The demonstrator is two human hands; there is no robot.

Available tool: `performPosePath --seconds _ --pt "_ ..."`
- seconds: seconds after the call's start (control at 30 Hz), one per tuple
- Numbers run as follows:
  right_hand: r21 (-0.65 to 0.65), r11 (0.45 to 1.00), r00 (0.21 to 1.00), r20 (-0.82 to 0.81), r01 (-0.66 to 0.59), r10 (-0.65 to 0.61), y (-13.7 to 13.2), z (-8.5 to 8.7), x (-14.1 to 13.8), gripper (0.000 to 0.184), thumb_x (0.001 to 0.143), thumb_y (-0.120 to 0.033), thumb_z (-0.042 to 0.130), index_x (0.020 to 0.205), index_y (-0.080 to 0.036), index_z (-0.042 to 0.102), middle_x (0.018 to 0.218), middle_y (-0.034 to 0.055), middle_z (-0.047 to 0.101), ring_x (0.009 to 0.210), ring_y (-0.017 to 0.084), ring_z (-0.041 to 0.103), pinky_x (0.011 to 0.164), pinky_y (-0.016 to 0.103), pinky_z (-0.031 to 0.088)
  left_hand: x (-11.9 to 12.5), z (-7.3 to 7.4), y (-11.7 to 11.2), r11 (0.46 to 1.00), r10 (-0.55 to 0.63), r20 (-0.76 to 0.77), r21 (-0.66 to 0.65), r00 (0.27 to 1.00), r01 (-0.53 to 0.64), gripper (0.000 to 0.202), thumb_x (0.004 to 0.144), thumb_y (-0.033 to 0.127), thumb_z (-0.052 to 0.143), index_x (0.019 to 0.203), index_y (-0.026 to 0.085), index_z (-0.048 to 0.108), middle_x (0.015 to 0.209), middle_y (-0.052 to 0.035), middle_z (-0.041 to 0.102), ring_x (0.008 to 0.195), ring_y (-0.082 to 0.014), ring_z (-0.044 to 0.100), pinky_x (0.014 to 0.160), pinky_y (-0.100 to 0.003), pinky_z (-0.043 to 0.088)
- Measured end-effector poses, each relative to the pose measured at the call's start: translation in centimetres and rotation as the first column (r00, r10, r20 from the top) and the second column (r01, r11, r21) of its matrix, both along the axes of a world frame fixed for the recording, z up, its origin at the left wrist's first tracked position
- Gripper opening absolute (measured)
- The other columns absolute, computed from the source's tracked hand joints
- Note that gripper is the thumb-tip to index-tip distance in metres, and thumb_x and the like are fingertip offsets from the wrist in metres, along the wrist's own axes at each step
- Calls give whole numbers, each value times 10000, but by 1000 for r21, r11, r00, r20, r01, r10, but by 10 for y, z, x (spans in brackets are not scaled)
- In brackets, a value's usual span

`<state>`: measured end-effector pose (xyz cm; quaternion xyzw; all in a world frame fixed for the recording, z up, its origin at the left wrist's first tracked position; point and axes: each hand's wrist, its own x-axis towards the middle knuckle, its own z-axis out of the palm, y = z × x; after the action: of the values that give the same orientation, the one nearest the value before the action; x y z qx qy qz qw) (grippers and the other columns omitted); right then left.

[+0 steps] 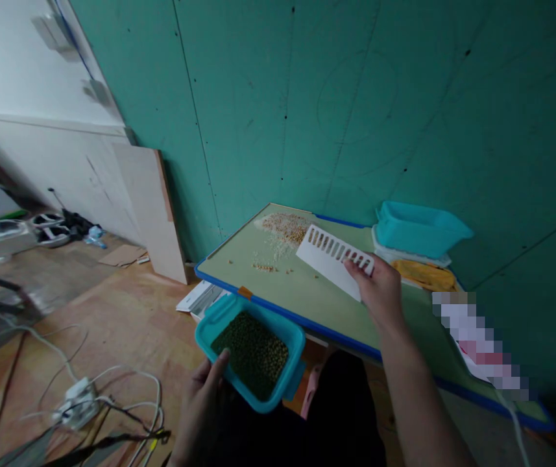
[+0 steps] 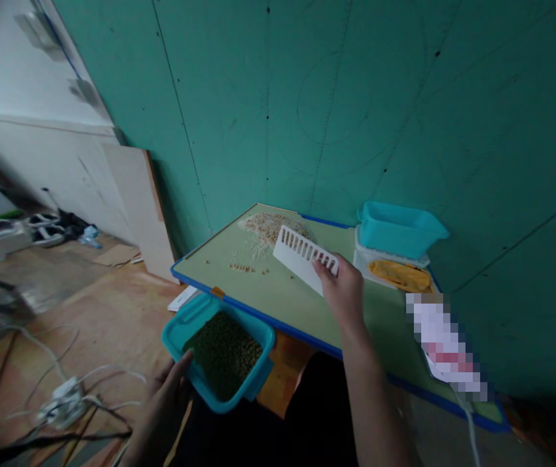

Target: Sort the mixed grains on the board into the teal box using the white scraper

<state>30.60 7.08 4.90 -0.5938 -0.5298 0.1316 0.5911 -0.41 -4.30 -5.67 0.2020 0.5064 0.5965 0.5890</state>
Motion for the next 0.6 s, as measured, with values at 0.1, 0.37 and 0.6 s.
performPosePath --seconds 0.1,0.37,0.6 --pt "-7 995 994 59 96 -95 -28 -8 5 350 809 -566 727 904 -231 760 764 60 774 685 258 686 624 341 509 4 1 0 1000 -13 17 28 1000 12 356 662 505 939 818 234 770 557 45 629 507 -146 568 443 -246 422" --pt "-32 999 996 84 22 -20 -27 -12 -1 350 816 -566 692 907 -236 763 813 82 795 720 278 718 639 344 536 16 5 2 999 -1 5 48 1000 1 408 631 514 955 876 233 789 606 38 687 589 -172 655 488 -243 470" --pt "-23 992 987 99 -123 124 -26 -13 -18 312 895 -480 677 1008 -208 783 898 70 812 806 249 751 739 314 573 26 18 8 999 7 -5 33 1000 -7 407 674 569 906 778 208 748 548 33 609 545 -168 606 495 -256 452"
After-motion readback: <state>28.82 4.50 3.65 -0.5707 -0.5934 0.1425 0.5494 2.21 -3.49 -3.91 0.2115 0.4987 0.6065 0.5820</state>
